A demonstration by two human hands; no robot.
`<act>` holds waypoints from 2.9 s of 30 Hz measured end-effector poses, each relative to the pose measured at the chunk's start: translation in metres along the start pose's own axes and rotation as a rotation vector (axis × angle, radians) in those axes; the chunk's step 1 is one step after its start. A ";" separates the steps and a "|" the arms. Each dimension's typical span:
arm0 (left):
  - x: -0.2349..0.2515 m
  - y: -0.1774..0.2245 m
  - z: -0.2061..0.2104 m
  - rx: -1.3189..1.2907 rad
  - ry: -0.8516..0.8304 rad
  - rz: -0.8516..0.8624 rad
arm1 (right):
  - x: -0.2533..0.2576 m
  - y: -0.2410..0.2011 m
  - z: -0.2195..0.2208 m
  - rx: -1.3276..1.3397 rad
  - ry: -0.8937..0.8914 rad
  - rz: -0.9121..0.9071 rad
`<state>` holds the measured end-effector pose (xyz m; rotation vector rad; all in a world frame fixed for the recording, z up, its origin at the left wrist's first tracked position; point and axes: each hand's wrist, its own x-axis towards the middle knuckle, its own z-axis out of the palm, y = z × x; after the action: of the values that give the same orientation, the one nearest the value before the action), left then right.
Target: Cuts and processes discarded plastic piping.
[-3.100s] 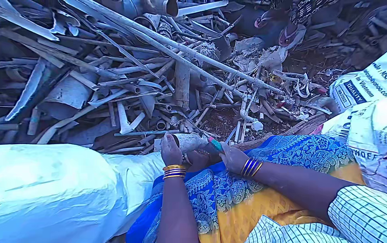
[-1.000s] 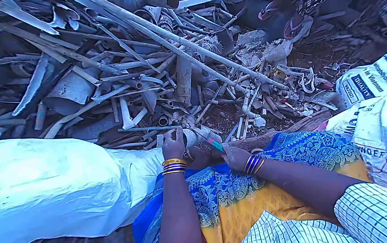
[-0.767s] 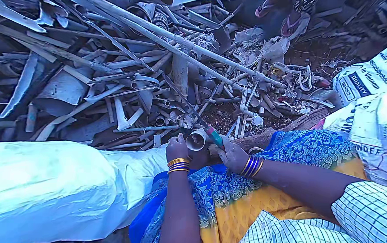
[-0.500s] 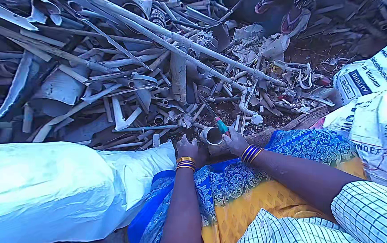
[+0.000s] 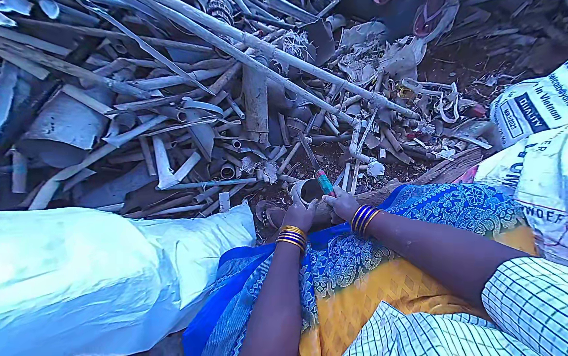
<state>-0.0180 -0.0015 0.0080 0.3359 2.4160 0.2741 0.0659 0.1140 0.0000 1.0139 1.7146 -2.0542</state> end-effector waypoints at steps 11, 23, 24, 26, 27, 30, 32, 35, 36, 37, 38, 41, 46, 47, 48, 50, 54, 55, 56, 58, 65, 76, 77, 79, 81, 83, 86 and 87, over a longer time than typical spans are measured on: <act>0.025 -0.047 -0.021 0.082 0.417 0.141 | -0.006 -0.006 -0.001 -0.068 0.024 -0.067; -0.029 -0.050 -0.087 -0.018 0.780 0.210 | -0.004 -0.005 -0.008 -0.129 0.080 -0.161; -0.033 -0.055 -0.094 -0.046 0.764 0.193 | -0.005 -0.004 -0.008 -0.144 0.074 -0.172; -0.034 -0.063 -0.100 -0.081 0.710 0.135 | -0.008 -0.005 -0.008 -0.145 0.048 -0.162; -0.034 -0.065 -0.100 -0.071 0.675 0.089 | -0.011 -0.005 -0.006 -0.133 0.030 -0.125; -0.031 -0.064 -0.095 0.011 0.549 -0.072 | -0.016 -0.001 0.000 -0.112 -0.036 0.078; -0.028 -0.062 -0.092 0.039 0.477 -0.178 | -0.017 0.007 0.004 -0.112 -0.069 0.229; -0.026 -0.062 -0.087 0.017 0.434 -0.237 | -0.021 0.015 0.007 -0.198 -0.097 0.338; -0.025 -0.063 -0.086 0.006 0.433 -0.241 | -0.025 0.016 0.009 -0.235 -0.125 0.343; -0.023 -0.064 -0.086 0.004 0.431 -0.248 | -0.030 0.018 0.011 -0.270 -0.171 0.331; -0.022 -0.065 -0.086 0.007 0.424 -0.260 | -0.035 0.019 0.014 -0.299 -0.231 0.306; -0.016 -0.070 -0.087 0.008 0.407 -0.320 | -0.042 0.021 0.017 -0.302 -0.343 0.267; -0.008 -0.074 -0.085 0.011 0.387 -0.350 | -0.036 0.025 0.018 -0.353 -0.395 0.261; -0.006 -0.073 -0.084 0.022 0.376 -0.361 | -0.038 0.026 0.020 -0.359 -0.410 0.229; -0.005 -0.072 -0.083 0.024 0.370 -0.370 | -0.038 0.025 0.021 -0.353 -0.396 0.217; -0.002 -0.074 -0.080 -0.006 0.392 -0.385 | -0.037 0.022 0.022 -0.321 -0.324 0.220; 0.003 -0.075 -0.077 -0.165 0.573 -0.395 | -0.045 0.004 0.016 -0.490 -0.328 0.121; 0.003 -0.075 -0.080 -0.191 0.622 -0.421 | -0.048 -0.002 0.012 -0.561 -0.333 0.066; 0.003 -0.078 -0.083 -0.224 0.681 -0.450 | -0.051 -0.008 0.008 -0.628 -0.342 0.009; -0.001 -0.085 -0.094 -0.315 0.770 -0.488 | -0.055 -0.026 -0.007 -0.724 -0.353 -0.077; 0.019 -0.092 -0.075 -0.353 0.449 -0.348 | -0.039 -0.046 -0.042 -0.879 -0.040 -0.125; 0.037 -0.097 -0.040 -0.237 0.179 -0.138 | 0.004 -0.008 -0.028 -1.140 -0.254 0.026; 0.036 -0.096 -0.039 -0.207 0.103 -0.181 | 0.005 -0.007 -0.028 -1.142 -0.255 0.033; 0.037 -0.095 -0.035 -0.189 0.042 -0.213 | 0.007 -0.003 -0.027 -1.156 -0.251 0.062; 0.036 -0.090 -0.036 -0.223 0.051 -0.219 | 0.009 0.002 -0.023 -1.199 -0.224 0.081; 0.033 -0.086 -0.041 -0.331 0.108 -0.242 | 0.005 0.003 -0.016 -1.213 -0.179 0.029; 0.025 -0.085 -0.060 -0.604 0.260 -0.236 | -0.004 -0.003 -0.012 -1.128 -0.165 -0.168; 0.020 -0.085 -0.070 -0.671 0.300 -0.225 | -0.007 -0.005 -0.013 -1.100 -0.138 -0.236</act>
<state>-0.0925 -0.0837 0.0251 -0.2968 2.4425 1.0529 0.0716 0.1256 0.0075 0.2991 2.4408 -0.8916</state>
